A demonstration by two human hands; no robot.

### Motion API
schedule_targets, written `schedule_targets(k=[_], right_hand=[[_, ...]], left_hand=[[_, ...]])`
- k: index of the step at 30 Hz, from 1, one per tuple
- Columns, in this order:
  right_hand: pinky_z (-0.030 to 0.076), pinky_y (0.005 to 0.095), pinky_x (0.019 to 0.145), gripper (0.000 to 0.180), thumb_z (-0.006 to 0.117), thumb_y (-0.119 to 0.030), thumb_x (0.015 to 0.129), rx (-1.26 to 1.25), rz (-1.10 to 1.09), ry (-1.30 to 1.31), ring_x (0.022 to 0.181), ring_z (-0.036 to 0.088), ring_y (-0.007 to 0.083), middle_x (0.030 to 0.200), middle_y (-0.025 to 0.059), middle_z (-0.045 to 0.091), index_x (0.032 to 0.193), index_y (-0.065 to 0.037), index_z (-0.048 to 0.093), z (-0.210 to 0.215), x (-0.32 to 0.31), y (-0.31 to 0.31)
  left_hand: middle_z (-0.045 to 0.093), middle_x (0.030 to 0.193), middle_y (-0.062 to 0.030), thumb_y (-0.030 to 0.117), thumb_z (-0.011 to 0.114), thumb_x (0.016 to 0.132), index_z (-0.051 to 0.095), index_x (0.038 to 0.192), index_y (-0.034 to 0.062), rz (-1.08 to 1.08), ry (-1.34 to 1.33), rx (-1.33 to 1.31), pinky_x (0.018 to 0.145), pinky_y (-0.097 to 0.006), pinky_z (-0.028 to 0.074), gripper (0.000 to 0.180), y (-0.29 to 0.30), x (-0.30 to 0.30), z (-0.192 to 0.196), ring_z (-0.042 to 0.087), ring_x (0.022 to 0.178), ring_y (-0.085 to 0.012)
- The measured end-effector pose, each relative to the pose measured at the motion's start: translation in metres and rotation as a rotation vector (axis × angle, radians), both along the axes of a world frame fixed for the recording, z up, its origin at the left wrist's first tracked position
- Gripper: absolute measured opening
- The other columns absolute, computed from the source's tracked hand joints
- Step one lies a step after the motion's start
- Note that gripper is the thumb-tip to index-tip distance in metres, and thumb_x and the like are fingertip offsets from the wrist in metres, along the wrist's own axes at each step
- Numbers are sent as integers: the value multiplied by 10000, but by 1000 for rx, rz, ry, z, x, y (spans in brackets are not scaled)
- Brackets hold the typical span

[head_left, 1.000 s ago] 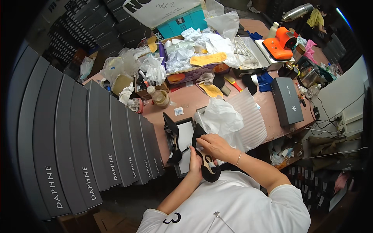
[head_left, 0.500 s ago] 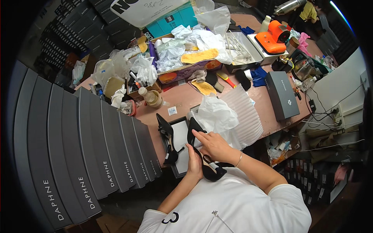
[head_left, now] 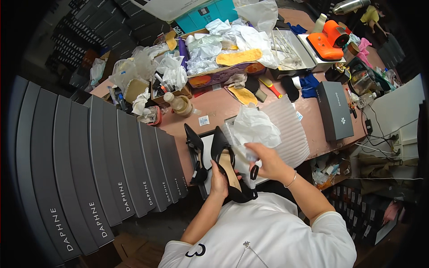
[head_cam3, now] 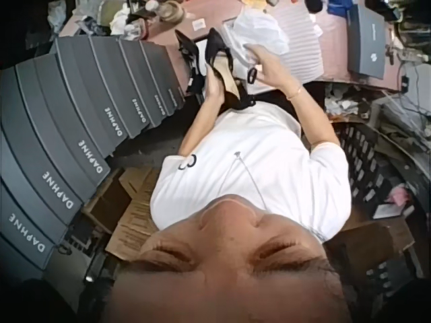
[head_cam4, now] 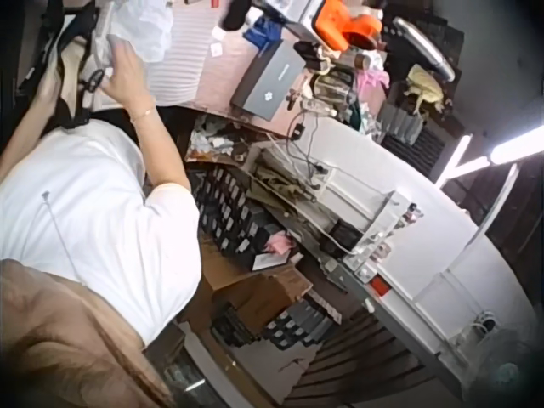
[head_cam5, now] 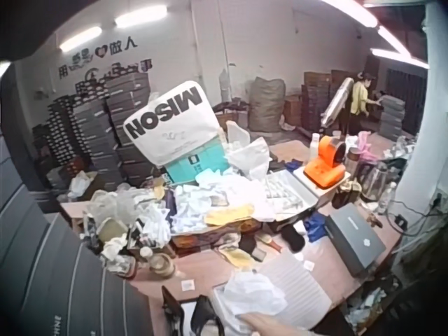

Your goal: Wrapping finished shoes in paper and packing them into boxes for shipment.

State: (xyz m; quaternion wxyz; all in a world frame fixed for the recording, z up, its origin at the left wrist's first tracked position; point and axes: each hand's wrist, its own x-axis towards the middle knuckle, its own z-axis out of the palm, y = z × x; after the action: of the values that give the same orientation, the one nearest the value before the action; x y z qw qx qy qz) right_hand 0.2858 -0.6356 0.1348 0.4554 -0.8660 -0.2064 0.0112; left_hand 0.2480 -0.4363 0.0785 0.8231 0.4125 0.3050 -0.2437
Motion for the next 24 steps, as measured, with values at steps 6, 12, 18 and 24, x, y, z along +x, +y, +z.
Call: schedule_targets(k=[6, 12, 18, 24], right_hand=[[531, 422, 675, 348, 559, -121, 809, -662, -47, -104, 851, 640, 312, 1096, 147, 601, 1150, -50, 544, -145, 28, -12], [435, 478, 944, 411, 600, -210, 871, -20, 5, -17, 1062, 577, 359, 1192, 209, 576, 1220, -10, 517, -26, 12, 16], [168, 649, 1052, 695, 349, -534, 960, -177, 156, 127, 894, 542, 421, 806, 255, 559, 852, 105, 598, -87, 4, 85], [162, 661, 1042, 808, 277, -613, 945, -126, 204, 205, 1004, 539, 442, 928, 291, 591, 975, 124, 607, -52, -26, 97]], left_hand=[[619, 967, -109, 716, 151, 911, 497, 1211, 25, -29, 30, -133, 622, -383, 549, 829, 6, 10, 0, 618, 757, -226], [619, 985, -90, 741, 185, 895, 501, 1234, 41, 31, -64, -50, 718, -380, 543, 839, 8, 10, -27, 620, 815, -212], [294, 1504, -74, 663, 235, 944, 224, 1475, 76, 86, -206, -24, 1133, -363, 207, 792, -37, -23, 35, 245, 1398, -205], [577, 1199, -128, 645, 384, 923, 391, 1327, 123, 57, -85, -153, 896, -434, 490, 660, 30, 22, -9, 590, 1069, -278]])
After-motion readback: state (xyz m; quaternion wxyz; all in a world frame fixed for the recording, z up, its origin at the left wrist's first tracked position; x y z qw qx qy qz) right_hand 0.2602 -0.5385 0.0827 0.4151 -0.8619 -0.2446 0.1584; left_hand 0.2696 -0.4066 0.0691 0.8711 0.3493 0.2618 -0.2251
